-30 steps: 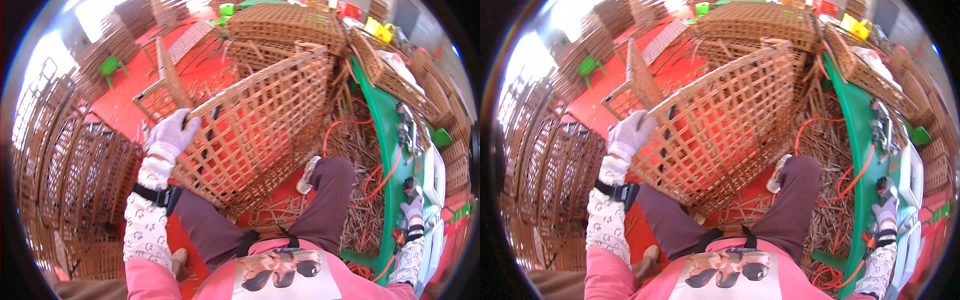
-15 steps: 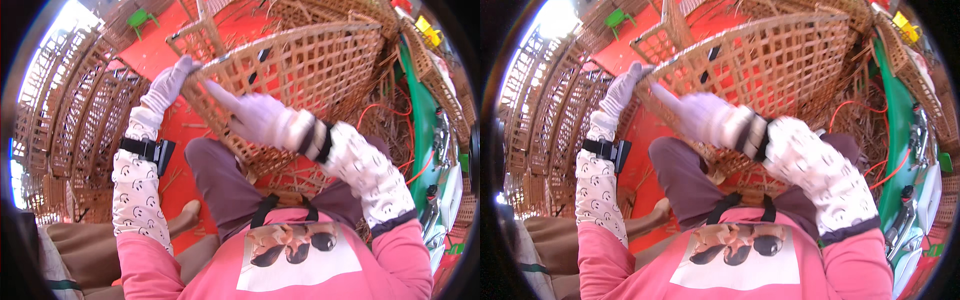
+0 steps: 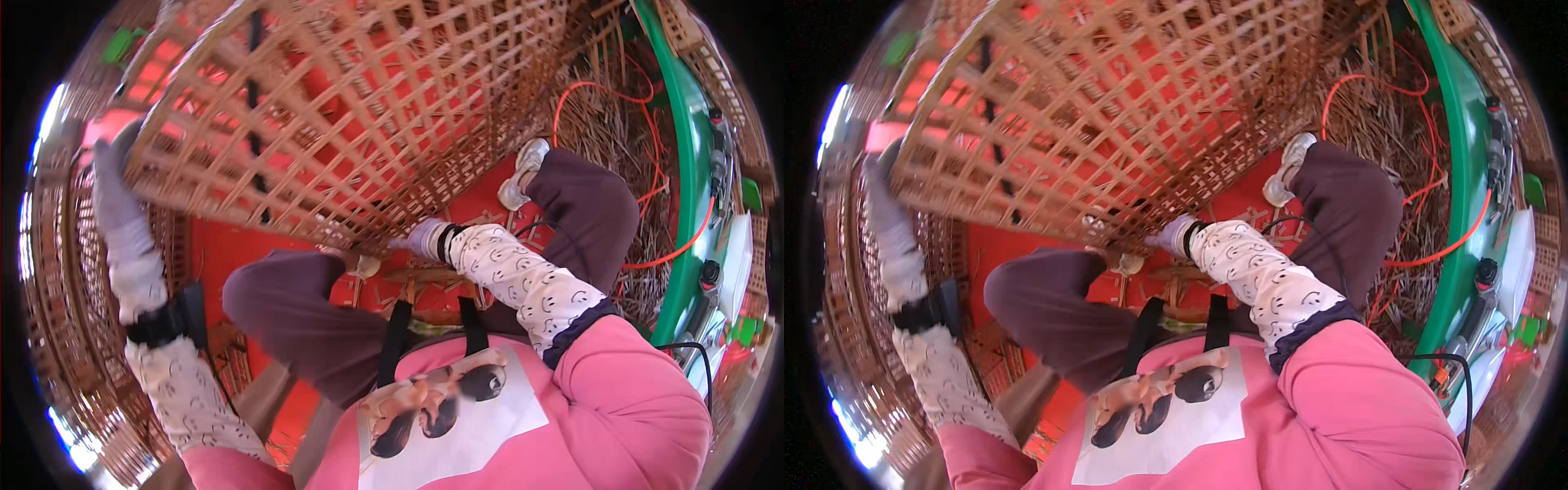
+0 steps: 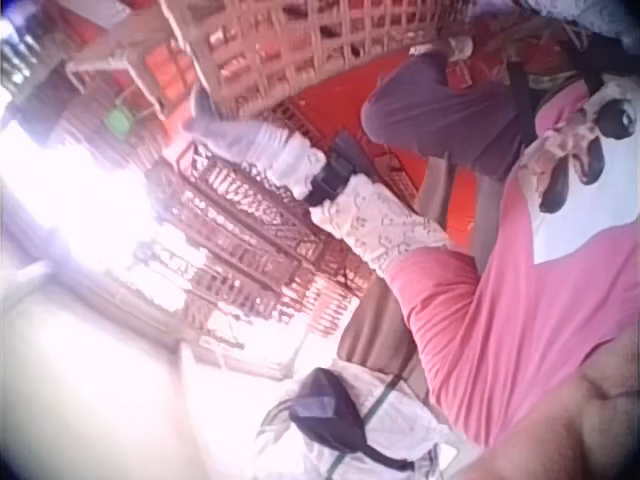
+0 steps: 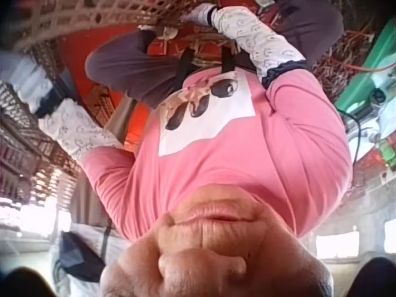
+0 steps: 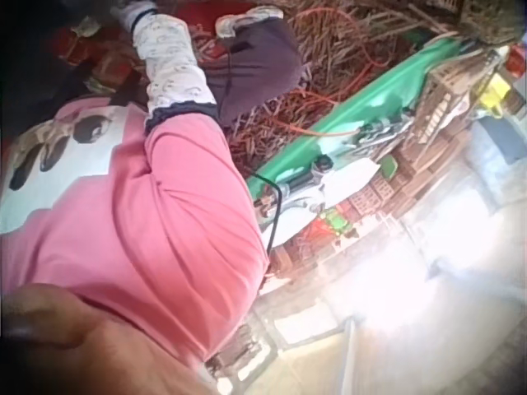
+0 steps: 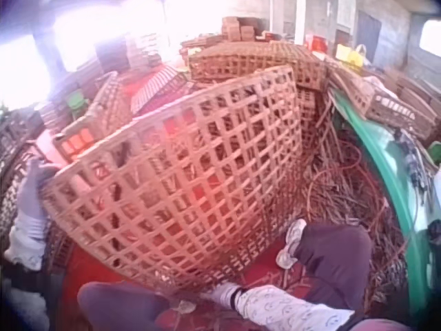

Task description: Assembling and finishing wicker basket structures using hands and a staple gun.

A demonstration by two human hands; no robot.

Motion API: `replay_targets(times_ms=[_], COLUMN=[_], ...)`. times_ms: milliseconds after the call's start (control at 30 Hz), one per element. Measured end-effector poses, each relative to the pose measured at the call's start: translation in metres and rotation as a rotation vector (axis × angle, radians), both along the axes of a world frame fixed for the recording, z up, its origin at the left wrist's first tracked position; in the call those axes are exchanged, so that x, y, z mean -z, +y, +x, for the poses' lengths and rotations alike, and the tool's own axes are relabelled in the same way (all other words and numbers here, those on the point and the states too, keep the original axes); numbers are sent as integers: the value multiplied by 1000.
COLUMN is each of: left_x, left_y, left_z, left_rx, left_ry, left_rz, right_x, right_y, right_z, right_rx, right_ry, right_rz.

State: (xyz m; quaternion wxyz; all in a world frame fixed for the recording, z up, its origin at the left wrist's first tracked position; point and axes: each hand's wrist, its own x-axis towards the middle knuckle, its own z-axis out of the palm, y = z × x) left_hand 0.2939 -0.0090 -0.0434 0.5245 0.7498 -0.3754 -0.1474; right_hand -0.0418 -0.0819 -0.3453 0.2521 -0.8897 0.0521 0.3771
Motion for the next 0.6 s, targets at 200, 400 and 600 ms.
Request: replay_targets(times_ms=[200, 400, 600], left_x=[3, 13, 11], left_y=[-4, -2, -7], left_z=[-30, -39, -56], left_rx=[-276, -381, -446], left_ry=[18, 71, -68], left_rz=[-118, -208, -225], right_x=[49, 62, -102], right_y=[-44, -276, -463], right_z=[-26, -134, -154], right_rx=[118, 512, 1208], right_ry=[35, 126, -533], right_rz=[144, -372, -742])
